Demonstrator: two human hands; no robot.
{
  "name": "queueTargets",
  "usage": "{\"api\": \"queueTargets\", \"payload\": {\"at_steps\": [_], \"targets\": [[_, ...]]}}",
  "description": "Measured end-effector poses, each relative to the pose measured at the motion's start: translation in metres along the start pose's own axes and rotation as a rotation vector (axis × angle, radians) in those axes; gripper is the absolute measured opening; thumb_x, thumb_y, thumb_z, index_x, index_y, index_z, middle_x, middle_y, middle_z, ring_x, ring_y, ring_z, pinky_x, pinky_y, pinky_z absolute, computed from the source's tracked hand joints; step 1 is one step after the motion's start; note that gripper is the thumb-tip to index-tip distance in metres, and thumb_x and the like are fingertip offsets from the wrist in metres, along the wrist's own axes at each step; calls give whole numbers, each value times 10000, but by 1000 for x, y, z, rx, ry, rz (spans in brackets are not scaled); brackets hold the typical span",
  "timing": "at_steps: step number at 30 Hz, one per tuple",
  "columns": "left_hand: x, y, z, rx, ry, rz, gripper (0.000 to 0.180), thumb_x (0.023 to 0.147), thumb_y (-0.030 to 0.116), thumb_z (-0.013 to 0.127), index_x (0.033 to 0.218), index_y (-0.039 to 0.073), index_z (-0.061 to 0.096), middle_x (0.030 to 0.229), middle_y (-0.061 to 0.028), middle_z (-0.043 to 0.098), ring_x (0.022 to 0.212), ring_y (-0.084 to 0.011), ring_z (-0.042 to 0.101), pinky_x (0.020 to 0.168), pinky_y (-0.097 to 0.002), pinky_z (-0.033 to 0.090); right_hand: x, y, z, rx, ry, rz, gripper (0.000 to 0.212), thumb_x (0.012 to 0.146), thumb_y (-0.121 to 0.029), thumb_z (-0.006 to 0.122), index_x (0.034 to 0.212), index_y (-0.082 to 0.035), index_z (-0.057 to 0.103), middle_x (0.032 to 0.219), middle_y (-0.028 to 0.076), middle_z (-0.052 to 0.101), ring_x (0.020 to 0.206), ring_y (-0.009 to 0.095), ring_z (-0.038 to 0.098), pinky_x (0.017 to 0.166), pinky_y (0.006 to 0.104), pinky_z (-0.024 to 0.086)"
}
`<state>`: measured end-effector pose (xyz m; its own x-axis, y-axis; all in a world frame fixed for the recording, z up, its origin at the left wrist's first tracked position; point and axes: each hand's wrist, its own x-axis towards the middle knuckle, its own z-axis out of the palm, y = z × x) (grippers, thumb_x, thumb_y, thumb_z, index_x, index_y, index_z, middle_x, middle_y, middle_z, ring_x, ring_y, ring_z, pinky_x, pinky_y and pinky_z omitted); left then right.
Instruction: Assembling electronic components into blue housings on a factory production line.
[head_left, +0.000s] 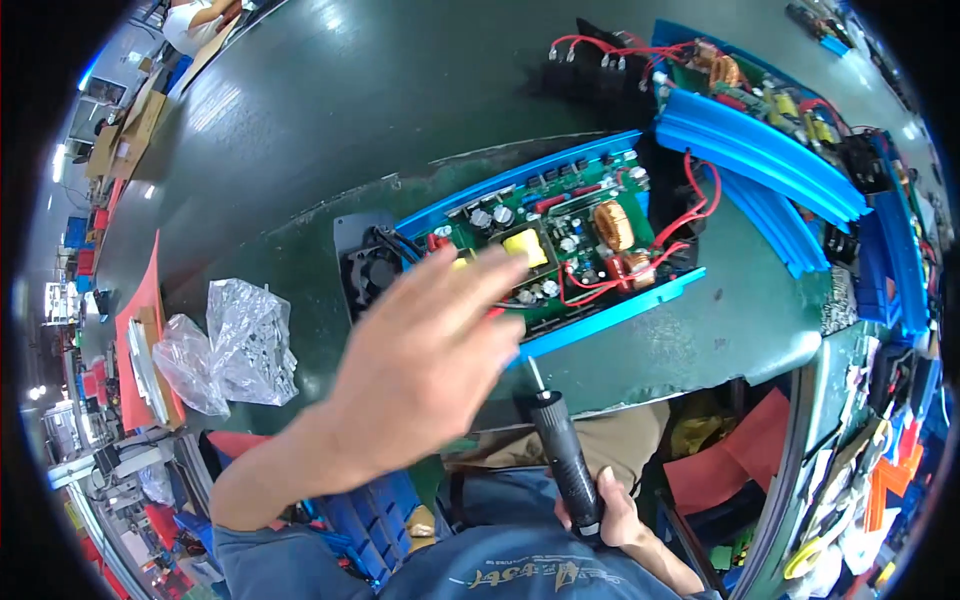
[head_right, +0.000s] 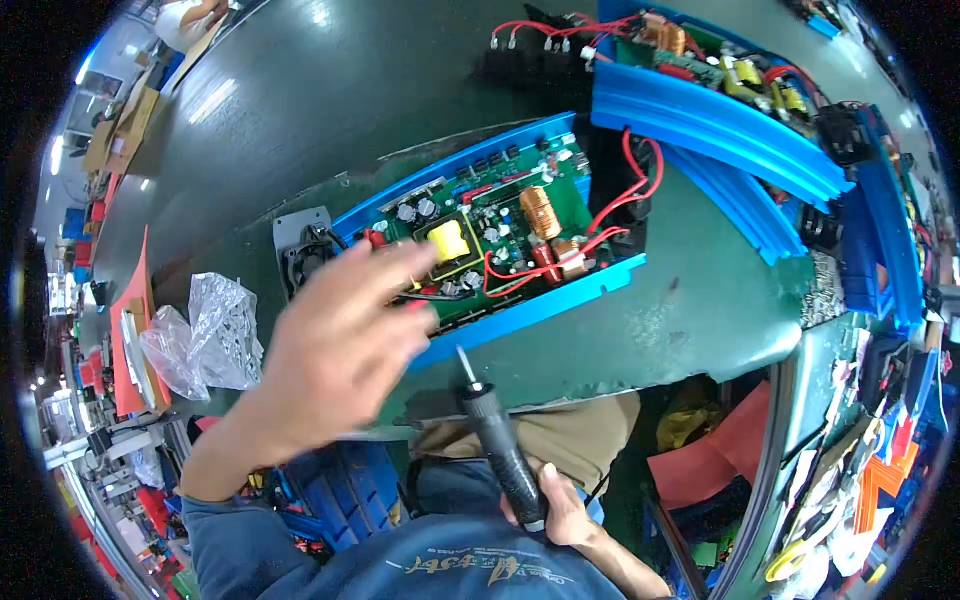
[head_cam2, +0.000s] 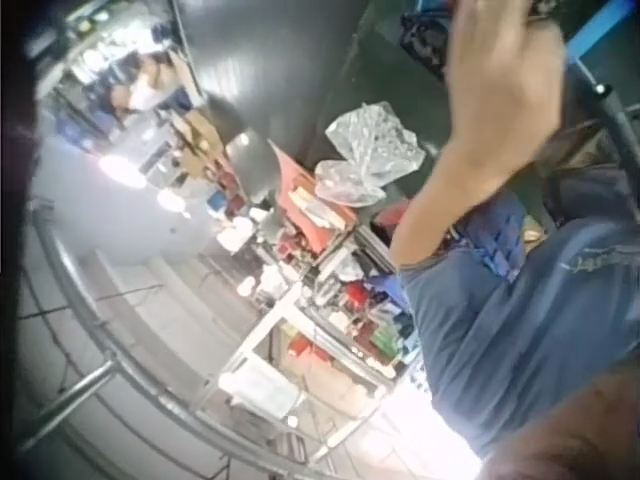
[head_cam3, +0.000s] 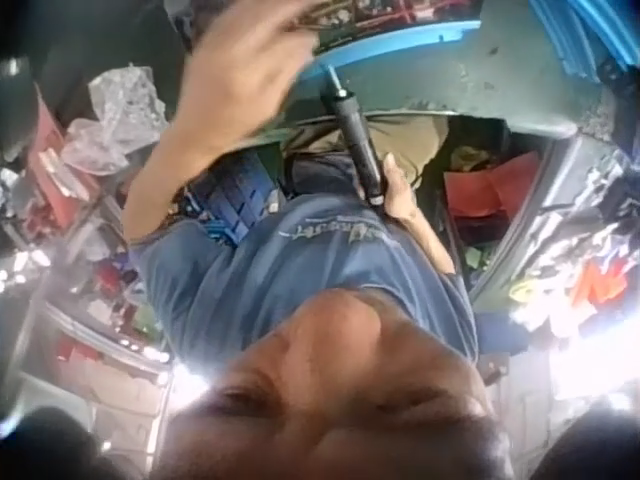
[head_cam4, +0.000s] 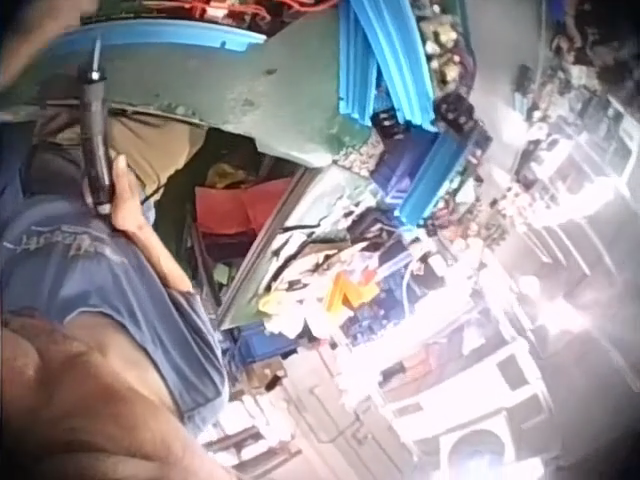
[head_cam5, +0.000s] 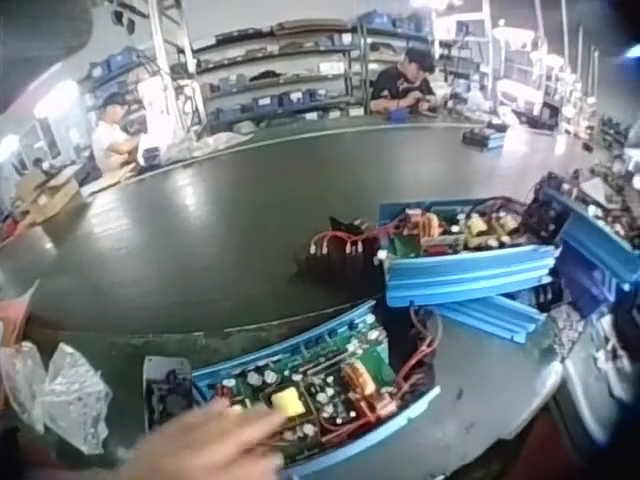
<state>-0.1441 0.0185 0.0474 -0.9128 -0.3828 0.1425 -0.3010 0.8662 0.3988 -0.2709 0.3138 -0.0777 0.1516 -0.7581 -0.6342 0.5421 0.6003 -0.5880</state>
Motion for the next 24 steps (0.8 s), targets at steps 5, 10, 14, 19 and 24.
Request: {"api": "queueTargets", "payload": {"at_steps": [5,10,14,19,24], "targets": [[50,-57,-21,142,114,-289,375,1029,304,551,1019,-41,696,1063,-251,705,1020,-402,680,900,-459,535,-27,12,-34,-284,405,-423,828,1005,-715,307,1251,45,527,765,86,629,638,141,572,596,269,446],[70,-65,-19,405,-327,-272,645,1052,454,439,730,-32,714,749,-257,688,790,-462,687,761,-524,551,-56,-41,-41,-445,729,-336,519,888,-300,738,1280,-22,540,803,27,596,692,91,549,610,251,439],[50,-52,-9,425,-358,-160,628,1052,388,442,667,-42,689,745,-291,678,760,-447,695,734,-532,543,-73,-72,-49,-700,841,-298,605,851,-219,759,1360,-1,515,986,92,674,869,172,646,795,328,532],[15,-36,0,283,-457,-266,663,1045,398,430,620,-51,670,675,-277,660,718,-457,687,769,-523,553,-58,-98,-77,-1019,890,-464,610,858,-238,756,1358,10,509,1068,245,704,995,381,693,891,408,532],[-9,-8,14,-86,-452,-478,696,1041,431,430,630,-66,692,563,-174,665,597,-308,719,702,-406,593,-47,-139,-74,-1410,991,-795,402,858,-142,753,1216,-12,624,1064,190,632,975,367,627,869,427,517]]}}
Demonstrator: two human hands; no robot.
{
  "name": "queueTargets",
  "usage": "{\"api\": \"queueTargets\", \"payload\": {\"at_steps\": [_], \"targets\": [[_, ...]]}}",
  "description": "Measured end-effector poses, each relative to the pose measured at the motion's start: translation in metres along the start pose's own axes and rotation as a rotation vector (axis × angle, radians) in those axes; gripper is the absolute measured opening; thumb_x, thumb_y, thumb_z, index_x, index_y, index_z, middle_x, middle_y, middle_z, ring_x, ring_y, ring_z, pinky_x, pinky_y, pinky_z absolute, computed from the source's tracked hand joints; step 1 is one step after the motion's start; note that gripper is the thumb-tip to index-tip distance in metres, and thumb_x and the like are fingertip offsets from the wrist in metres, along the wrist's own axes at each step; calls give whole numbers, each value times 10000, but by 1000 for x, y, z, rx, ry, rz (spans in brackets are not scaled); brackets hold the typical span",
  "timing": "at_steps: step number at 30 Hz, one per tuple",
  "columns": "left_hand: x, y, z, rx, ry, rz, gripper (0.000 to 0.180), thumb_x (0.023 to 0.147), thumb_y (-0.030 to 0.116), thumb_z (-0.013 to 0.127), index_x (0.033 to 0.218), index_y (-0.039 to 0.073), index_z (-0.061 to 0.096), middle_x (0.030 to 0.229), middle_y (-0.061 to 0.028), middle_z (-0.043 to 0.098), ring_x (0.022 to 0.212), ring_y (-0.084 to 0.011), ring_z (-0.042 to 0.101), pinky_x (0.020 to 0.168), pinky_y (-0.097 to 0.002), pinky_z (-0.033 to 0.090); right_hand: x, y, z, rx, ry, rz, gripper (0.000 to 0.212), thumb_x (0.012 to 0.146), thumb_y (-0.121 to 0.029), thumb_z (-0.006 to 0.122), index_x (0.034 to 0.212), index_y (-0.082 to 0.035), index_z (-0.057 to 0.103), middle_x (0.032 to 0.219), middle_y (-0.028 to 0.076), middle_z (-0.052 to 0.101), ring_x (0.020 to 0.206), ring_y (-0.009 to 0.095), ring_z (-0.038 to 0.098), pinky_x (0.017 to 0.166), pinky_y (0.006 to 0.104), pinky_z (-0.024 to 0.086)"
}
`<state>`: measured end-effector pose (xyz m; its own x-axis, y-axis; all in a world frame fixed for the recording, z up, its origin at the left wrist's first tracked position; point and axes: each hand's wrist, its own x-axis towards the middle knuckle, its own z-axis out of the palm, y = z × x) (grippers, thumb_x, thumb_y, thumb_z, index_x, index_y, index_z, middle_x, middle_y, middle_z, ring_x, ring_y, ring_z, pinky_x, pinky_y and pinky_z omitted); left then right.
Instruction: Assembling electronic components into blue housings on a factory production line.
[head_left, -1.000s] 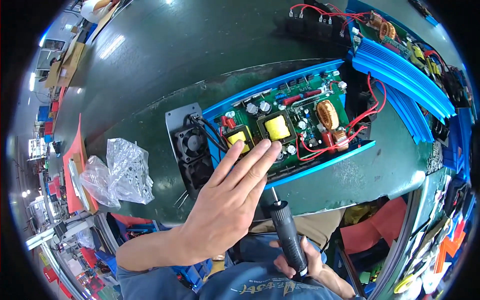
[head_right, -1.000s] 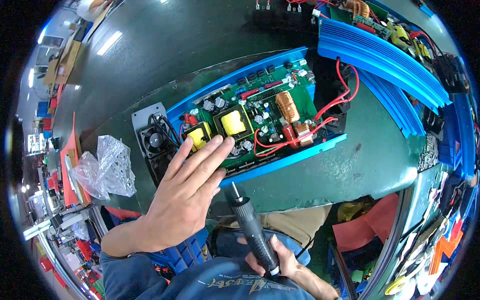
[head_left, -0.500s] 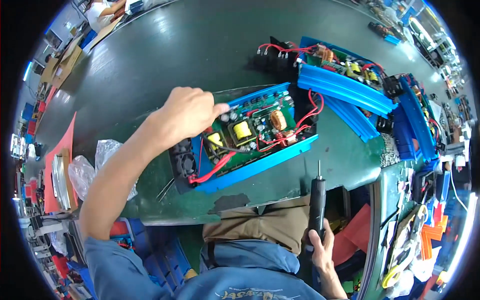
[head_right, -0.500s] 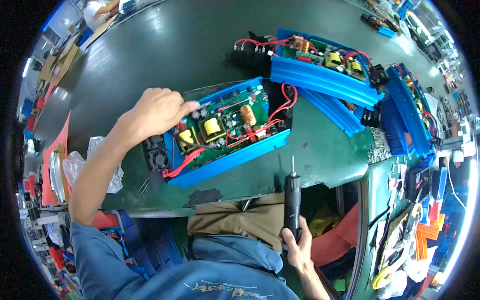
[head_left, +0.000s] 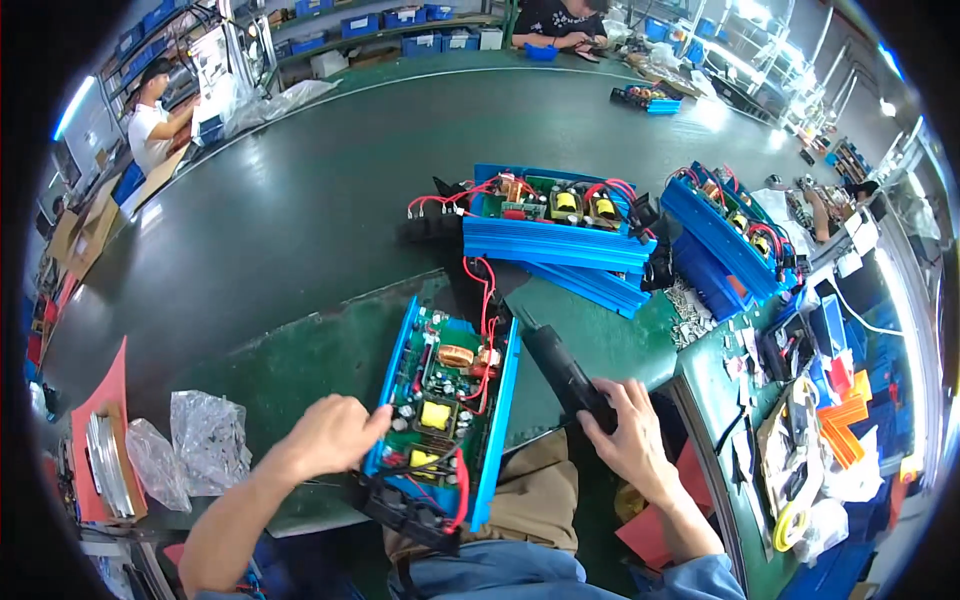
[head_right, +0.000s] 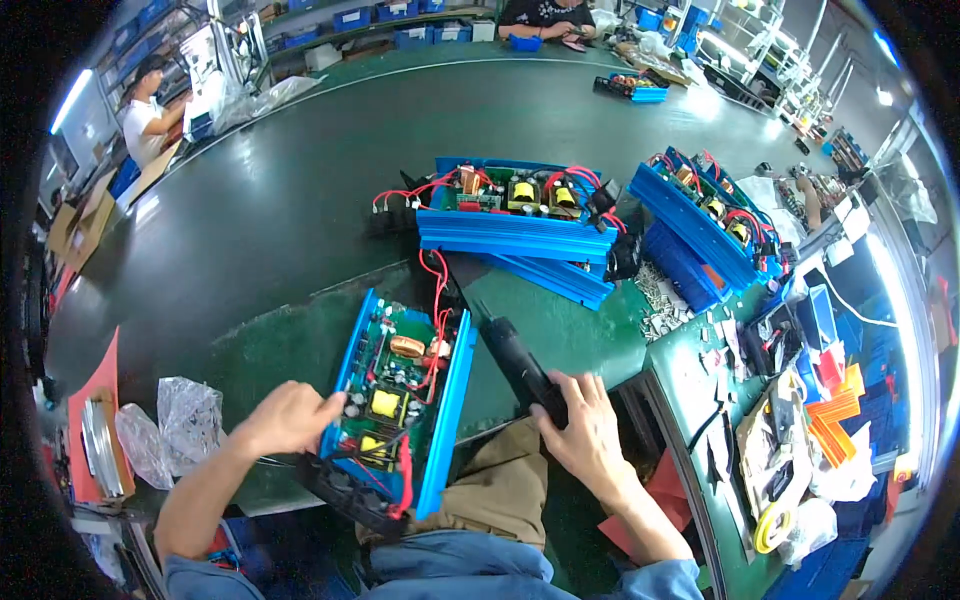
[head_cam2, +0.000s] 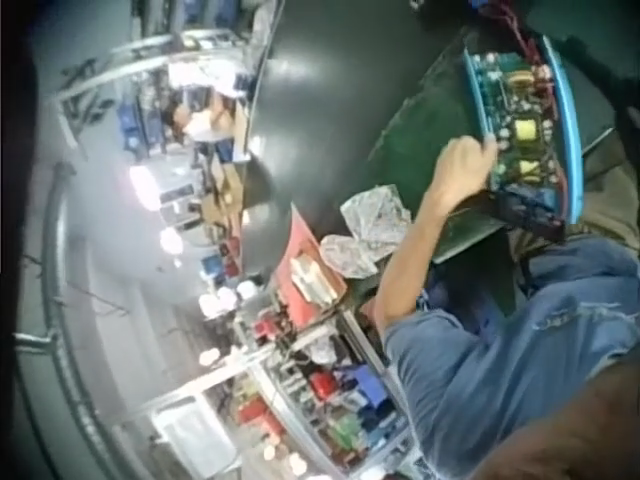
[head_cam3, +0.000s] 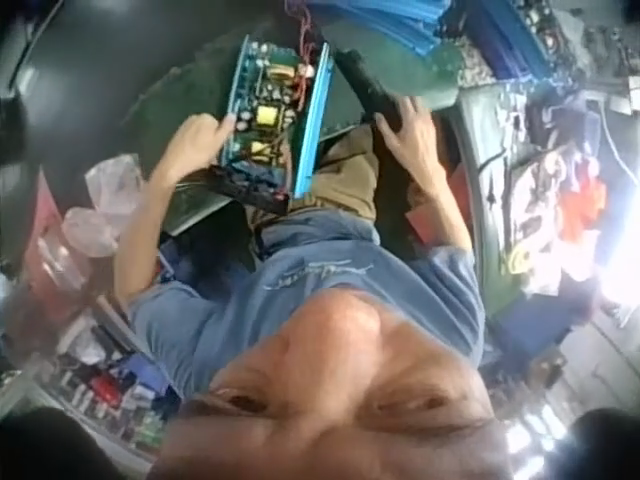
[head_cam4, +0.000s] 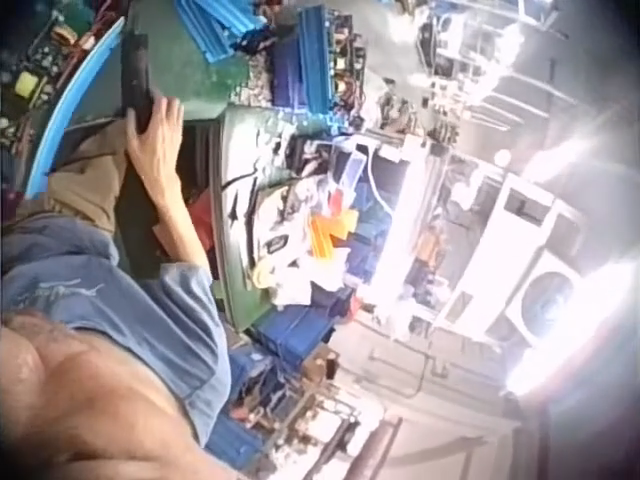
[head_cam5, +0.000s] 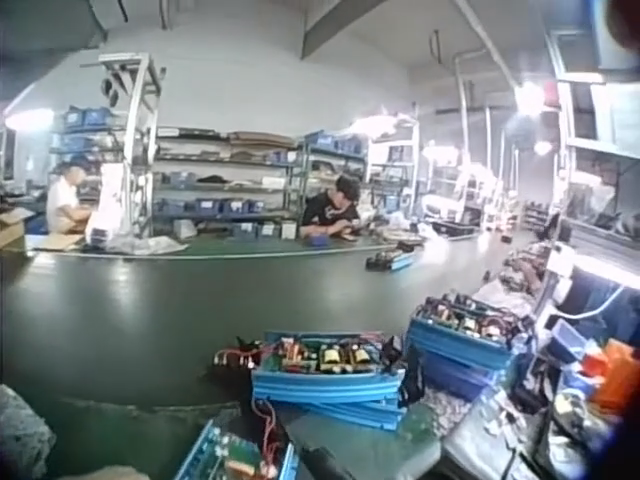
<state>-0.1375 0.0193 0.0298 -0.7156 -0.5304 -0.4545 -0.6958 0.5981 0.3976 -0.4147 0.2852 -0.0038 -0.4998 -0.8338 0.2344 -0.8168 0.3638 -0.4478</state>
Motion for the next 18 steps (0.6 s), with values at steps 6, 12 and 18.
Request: {"api": "queueTargets", "payload": {"at_steps": [6,12,18], "targets": [[-19,28,46,-606,-248,-110,656,1071,374,449,745,-143,686,671,-192,722,585,-250,736,516,-321,584,34,-34,2,262,-122,-215,243,931,-135,694,1131,1,674,994,181,646,938,367,625,830,408,511],[-32,37,103,-794,-91,-30,629,1069,355,486,755,-152,689,694,-182,733,601,-229,736,525,-311,587,77,-37,22,304,-385,-273,332,954,-246,692,1134,32,666,1015,203,687,845,326,699,736,386,550],[-36,48,124,-979,37,-84,611,1007,460,527,782,-95,646,640,-254,621,646,-410,672,636,-461,486,123,-67,44,48,-450,-479,227,912,-138,655,1068,26,673,951,227,683,805,374,699,724,441,544]]}}
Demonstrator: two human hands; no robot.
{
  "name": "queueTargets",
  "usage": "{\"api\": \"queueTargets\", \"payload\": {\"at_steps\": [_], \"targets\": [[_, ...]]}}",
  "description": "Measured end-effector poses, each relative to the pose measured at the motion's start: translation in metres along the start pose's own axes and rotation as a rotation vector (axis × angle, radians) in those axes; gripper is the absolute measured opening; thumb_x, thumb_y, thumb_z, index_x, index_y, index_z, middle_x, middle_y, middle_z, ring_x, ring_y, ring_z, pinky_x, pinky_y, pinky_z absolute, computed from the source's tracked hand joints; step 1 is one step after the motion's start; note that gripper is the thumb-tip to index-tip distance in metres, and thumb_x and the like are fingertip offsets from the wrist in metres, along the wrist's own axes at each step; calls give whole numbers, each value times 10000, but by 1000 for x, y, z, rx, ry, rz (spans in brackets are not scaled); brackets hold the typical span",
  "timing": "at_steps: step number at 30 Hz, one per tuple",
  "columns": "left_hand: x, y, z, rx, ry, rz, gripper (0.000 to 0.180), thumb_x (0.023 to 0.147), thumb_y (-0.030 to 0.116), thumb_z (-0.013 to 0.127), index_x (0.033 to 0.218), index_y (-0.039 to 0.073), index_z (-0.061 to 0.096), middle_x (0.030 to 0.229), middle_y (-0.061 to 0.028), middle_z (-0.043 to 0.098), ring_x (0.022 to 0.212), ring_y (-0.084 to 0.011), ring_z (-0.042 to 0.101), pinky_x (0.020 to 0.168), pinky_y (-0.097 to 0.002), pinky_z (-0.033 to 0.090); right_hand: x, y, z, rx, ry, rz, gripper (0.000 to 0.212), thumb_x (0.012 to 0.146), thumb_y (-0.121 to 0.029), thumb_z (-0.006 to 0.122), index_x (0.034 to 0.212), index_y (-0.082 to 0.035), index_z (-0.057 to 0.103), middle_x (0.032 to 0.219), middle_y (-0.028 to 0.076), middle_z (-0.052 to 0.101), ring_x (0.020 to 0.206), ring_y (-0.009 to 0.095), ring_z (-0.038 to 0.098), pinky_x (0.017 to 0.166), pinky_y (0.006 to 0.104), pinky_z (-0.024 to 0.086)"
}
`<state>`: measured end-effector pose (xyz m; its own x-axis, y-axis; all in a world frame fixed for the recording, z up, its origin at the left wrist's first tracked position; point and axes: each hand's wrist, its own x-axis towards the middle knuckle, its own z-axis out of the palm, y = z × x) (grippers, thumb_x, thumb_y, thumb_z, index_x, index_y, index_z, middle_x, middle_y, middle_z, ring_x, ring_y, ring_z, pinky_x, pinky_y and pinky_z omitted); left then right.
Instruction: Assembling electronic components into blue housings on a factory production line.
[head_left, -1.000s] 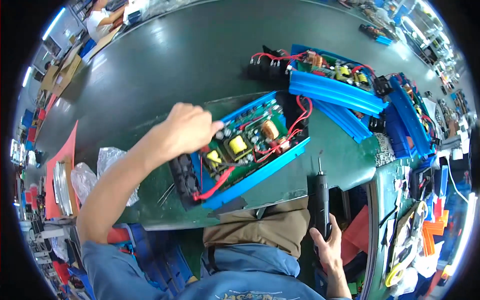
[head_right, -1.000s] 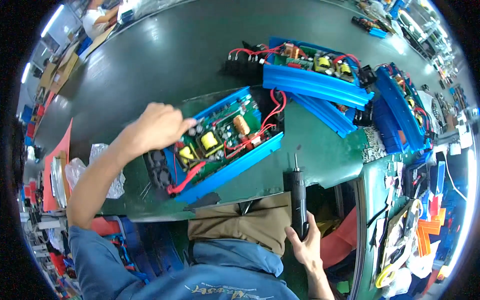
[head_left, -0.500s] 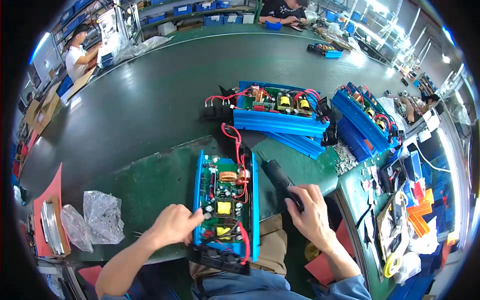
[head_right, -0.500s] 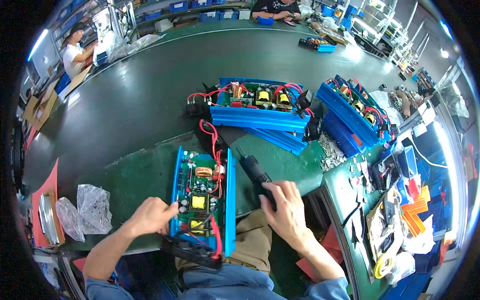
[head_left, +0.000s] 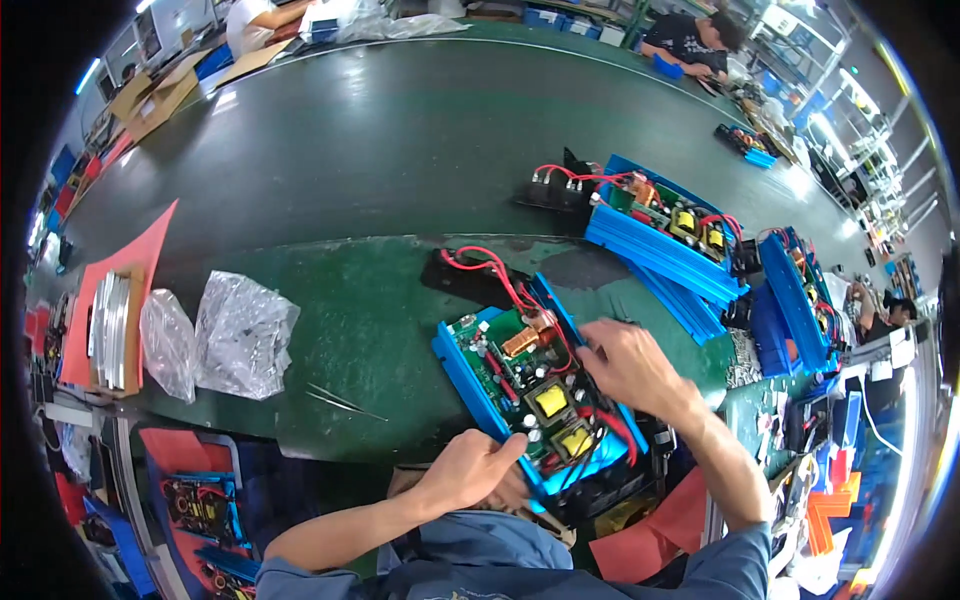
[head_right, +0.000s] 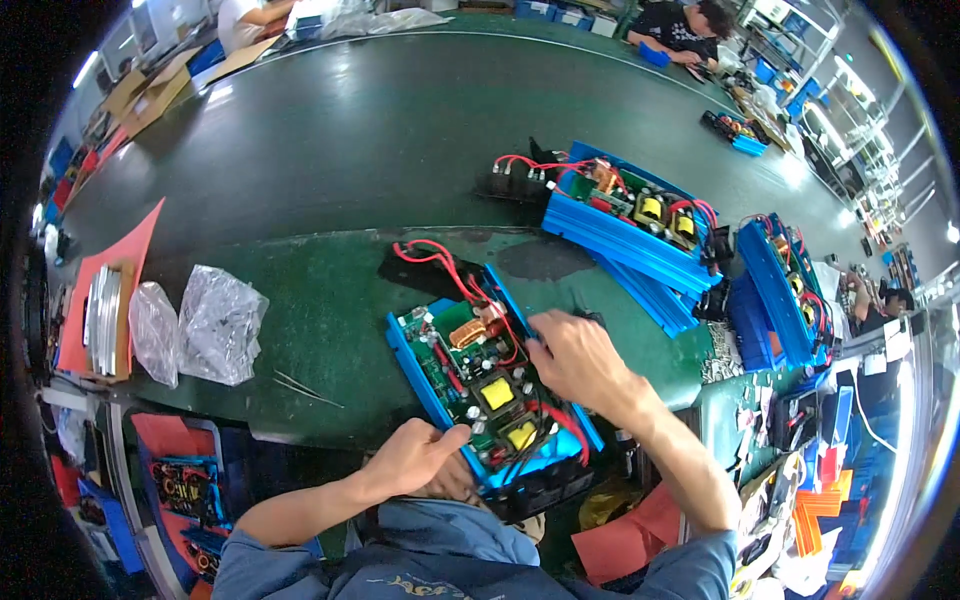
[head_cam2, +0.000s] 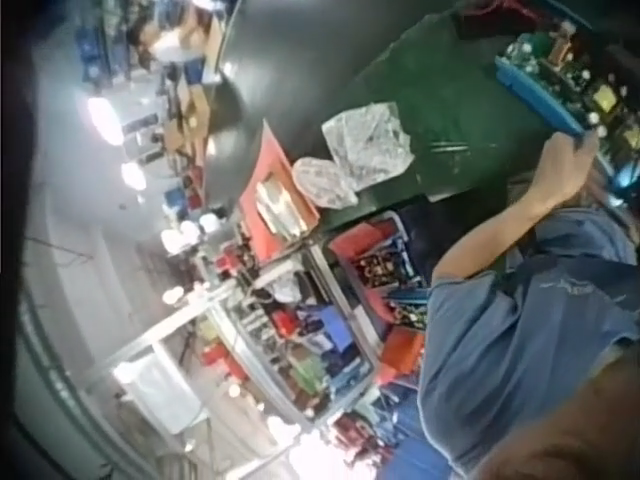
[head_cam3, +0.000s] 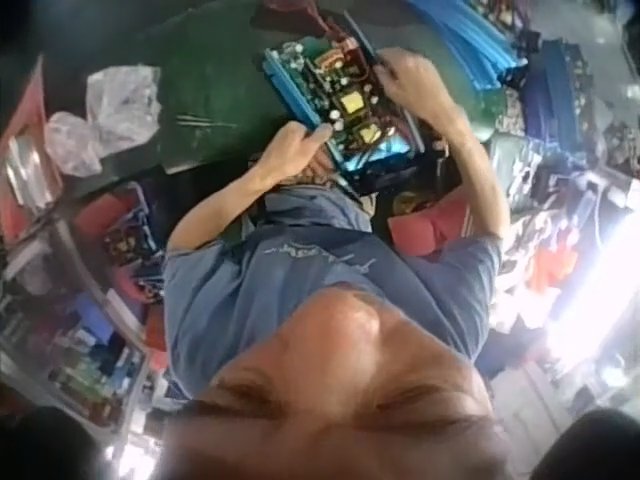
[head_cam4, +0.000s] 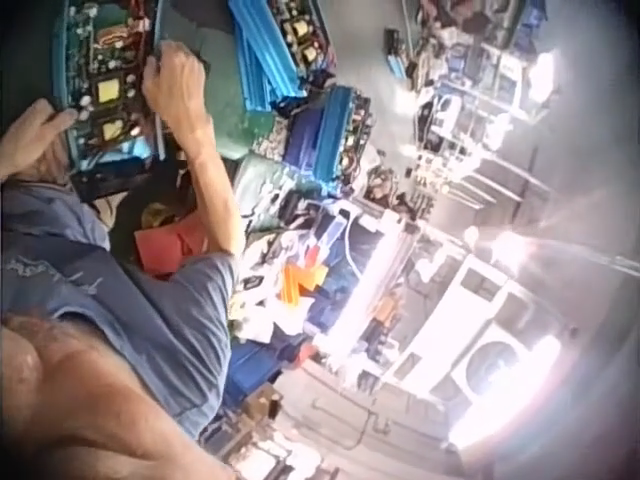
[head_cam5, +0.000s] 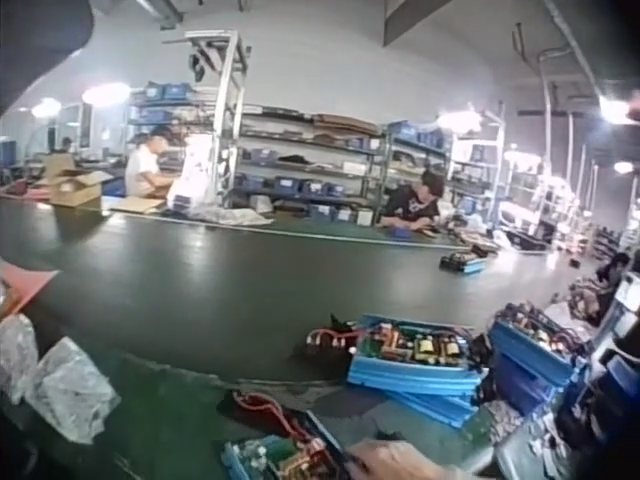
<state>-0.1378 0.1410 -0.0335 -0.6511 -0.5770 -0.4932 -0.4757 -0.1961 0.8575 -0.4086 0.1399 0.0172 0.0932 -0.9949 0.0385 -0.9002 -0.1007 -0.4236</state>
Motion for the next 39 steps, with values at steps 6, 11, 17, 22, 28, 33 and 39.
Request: {"api": "queueTargets", "payload": {"at_steps": [6,11,17,22,28,33,39], "targets": [[24,1,10,-646,-195,-60,693,1055,524,479,1177,-141,632,1085,-225,746,832,-258,756,661,-300,570,83,-18,2,-201,-47,-207,235,907,-125,617,1108,-21,679,989,177,677,930,402,658,779,494,533],[44,15,12,-730,-70,95,760,1078,573,337,1216,-101,660,1097,-154,761,777,-199,736,615,-282,555,143,-41,14,-256,-41,-416,230,893,-99,621,1104,-62,703,1011,137,695,938,357,683,771,462,569],[-38,-13,-74,293,608,680,149,915,118,719,1059,80,721,886,-92,720,762,-257,714,681,-339,577,142,-82,6,8,182,-399,165,880,33,666,1031,-22,704,907,136,669,854,332,678,719,417,555],[-72,-53,-142,722,797,448,218,839,132,772,1046,90,721,1161,-57,649,912,-243,687,748,-343,579,149,-157,42,115,222,-778,203,799,9,742,990,-50,704,893,118,670,820,305,659,747,411,535],[-70,-74,-156,920,642,602,165,846,117,733,1004,70,716,1103,-34,665,946,-215,673,798,-342,575,192,-239,145,-155,-76,-944,180,808,-99,663,956,-1,692,1029,101,644,1047,269,634,840,391,557],[-78,-82,-145,817,732,752,203,848,146,754,1021,68,682,1102,-41,712,920,-195,700,771,-317,585,231,-282,210,-169,-22,-822,254,849,-162,644,995,41,686,1098,150,653,1111,328,619,950,433,539],[-78,-89,-103,345,962,844,318,854,19,773,1155,59,677,1073,-110,702,867,-249,709,736,-328,589,222,-283,203,-215,-91,-958,227,792,-145,704,1008,-73,710,1010,108,690,1100,292,623,933,421,491]]}}
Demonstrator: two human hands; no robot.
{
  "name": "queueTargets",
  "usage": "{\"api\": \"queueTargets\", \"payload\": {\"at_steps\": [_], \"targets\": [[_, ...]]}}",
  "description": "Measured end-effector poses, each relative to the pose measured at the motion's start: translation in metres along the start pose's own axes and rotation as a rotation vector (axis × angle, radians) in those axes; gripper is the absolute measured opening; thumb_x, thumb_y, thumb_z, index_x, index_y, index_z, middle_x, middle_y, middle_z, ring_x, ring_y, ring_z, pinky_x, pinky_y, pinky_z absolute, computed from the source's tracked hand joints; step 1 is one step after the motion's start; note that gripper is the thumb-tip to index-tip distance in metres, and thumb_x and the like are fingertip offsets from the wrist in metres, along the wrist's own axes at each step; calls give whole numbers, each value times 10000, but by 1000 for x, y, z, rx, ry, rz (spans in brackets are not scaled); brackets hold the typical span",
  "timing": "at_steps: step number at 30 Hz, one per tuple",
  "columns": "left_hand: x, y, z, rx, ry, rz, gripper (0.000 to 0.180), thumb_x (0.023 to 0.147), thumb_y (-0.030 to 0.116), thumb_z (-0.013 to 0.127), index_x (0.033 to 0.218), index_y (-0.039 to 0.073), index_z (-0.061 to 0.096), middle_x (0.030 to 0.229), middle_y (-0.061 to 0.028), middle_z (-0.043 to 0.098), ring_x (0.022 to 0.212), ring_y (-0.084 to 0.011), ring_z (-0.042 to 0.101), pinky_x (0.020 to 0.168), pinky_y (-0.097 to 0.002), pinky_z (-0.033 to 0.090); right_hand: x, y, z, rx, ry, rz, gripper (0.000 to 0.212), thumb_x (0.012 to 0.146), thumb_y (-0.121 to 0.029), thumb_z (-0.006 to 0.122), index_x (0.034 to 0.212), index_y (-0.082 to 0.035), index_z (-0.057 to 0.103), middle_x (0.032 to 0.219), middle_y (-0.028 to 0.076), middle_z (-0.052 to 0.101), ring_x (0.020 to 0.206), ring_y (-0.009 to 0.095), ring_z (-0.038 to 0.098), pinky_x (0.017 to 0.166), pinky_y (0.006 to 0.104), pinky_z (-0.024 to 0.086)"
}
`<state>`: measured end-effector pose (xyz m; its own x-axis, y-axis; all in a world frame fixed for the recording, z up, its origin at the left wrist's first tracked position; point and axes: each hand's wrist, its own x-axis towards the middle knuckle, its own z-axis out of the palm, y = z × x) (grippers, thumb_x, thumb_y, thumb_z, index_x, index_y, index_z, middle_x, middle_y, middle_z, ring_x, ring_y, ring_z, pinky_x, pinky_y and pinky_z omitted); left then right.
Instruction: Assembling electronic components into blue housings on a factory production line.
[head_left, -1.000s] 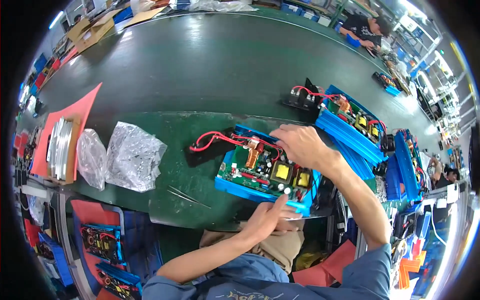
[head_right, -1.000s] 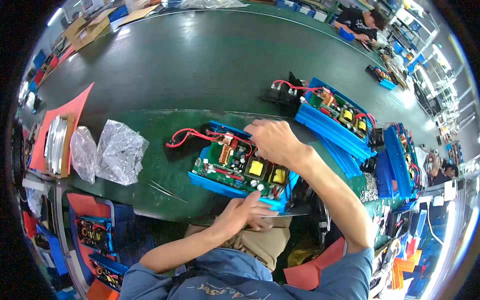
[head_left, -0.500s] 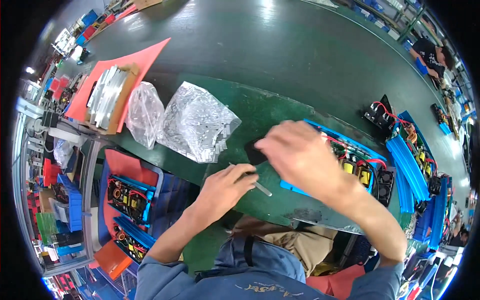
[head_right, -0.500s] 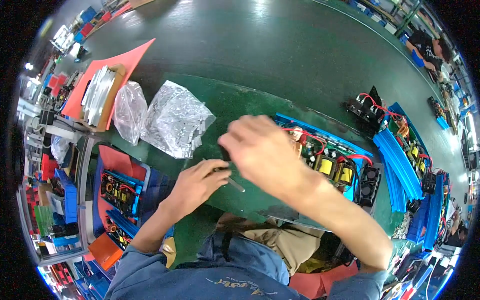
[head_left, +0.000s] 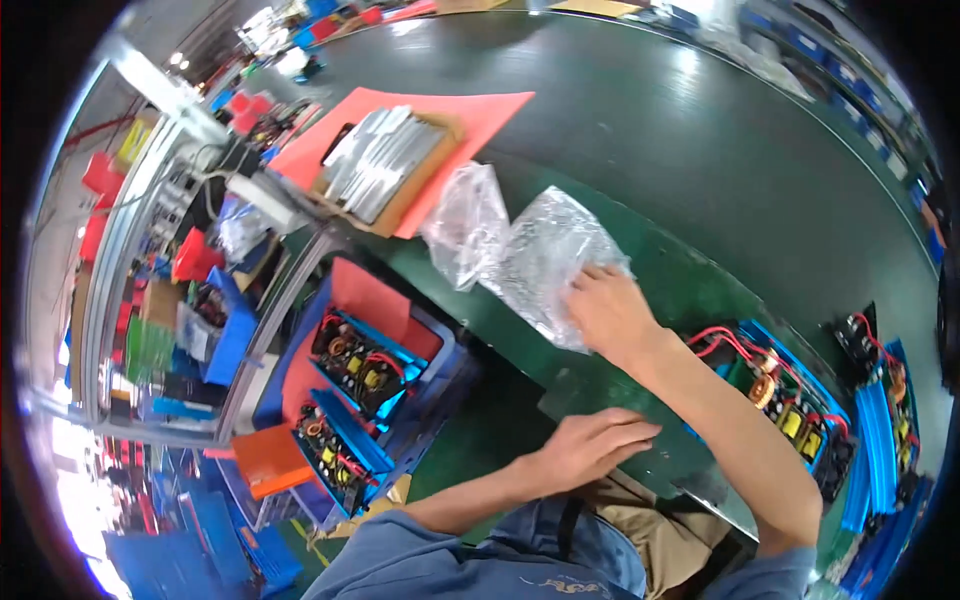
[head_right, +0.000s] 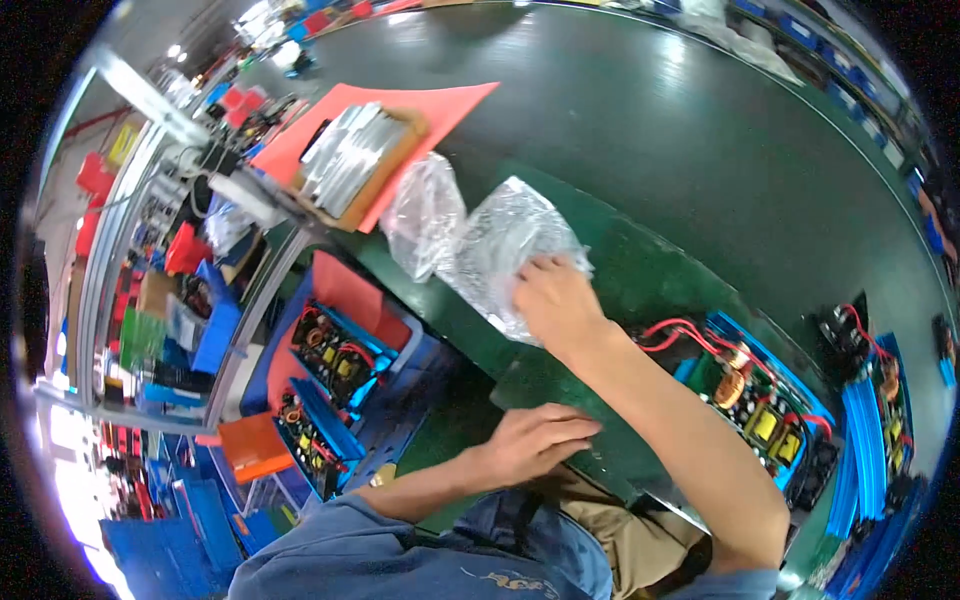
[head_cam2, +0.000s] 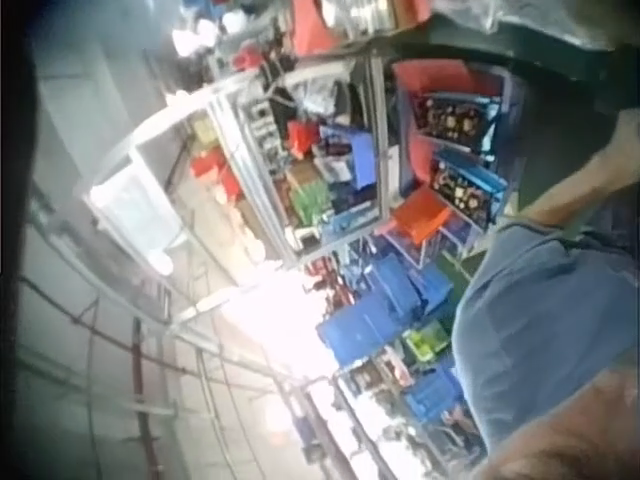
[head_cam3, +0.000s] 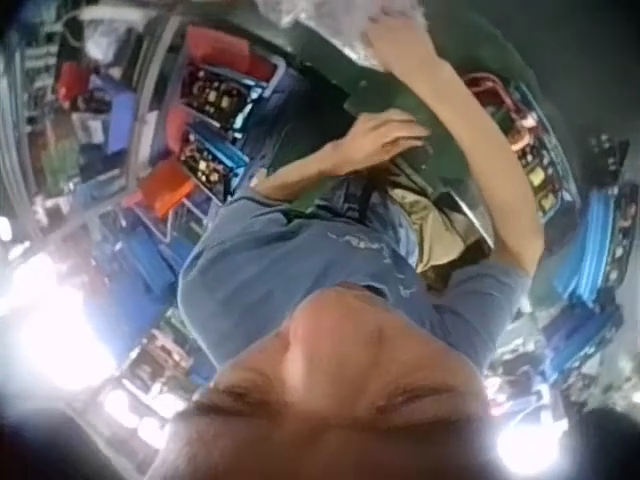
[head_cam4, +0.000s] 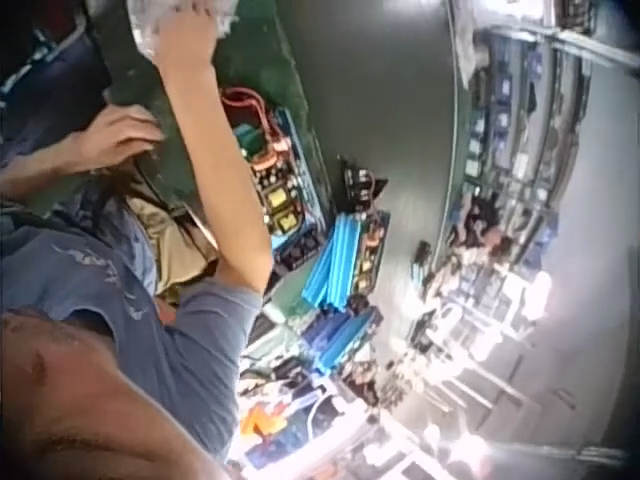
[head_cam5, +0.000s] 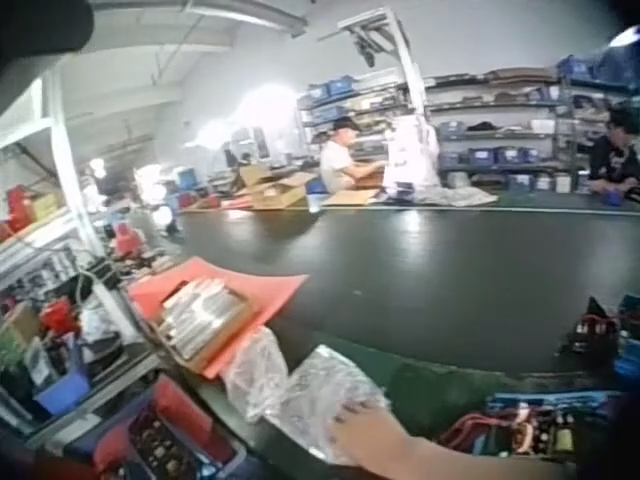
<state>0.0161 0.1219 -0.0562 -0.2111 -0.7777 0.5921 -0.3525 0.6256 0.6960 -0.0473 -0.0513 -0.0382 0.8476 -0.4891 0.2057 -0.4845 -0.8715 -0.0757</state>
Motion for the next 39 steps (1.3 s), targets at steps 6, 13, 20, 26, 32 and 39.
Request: {"api": "queueTargets", "payload": {"at_steps": [6,13,20,26,32,39], "targets": [[-5,11,20,-263,-34,-385,212,913,-7,707,1115,35,661,1088,-134,686,930,-252,706,734,-327,574,-17,-4,-27,74,144,62,312,690,11,720,988,-79,700,881,63,698,991,255,652,855,397,478],[9,12,22,-547,51,-635,177,1104,121,413,1173,-33,468,1102,-197,697,898,-216,722,808,-328,581,-31,9,-21,219,423,134,168,728,-64,695,895,-88,702,832,96,688,862,308,670,785,418,542],[15,23,13,-195,123,-633,129,973,37,658,1078,-35,637,1043,-58,655,928,-96,604,825,-256,503,-114,-31,-86,536,599,263,187,770,5,659,951,-45,645,928,140,612,837,353,637,722,436,520],[50,42,37,-579,-131,-553,173,1004,40,611,1132,-73,582,1109,-162,643,943,-219,699,828,-339,619,-275,-79,-116,811,637,895,183,953,2,649,1135,-1,673,1011,137,676,891,267,684,764,343,547],[79,74,89,-778,-366,-623,219,981,-3,648,1176,-80,584,1077,-173,706,957,-204,709,869,-332,606,-338,-99,-115,873,623,1157,144,965,-27,662,1097,-8,714,996,104,680,871,166,672,723,293,546],[87,92,101,-709,-433,-616,242,973,60,693,1158,-74,612,1070,-163,723,970,-196,711,872,-322,593,-356,-103,-112,1092,786,1205,158,970,31,631,1126,21,653,1051,70,633,895,121,656,766,263,538]]}}
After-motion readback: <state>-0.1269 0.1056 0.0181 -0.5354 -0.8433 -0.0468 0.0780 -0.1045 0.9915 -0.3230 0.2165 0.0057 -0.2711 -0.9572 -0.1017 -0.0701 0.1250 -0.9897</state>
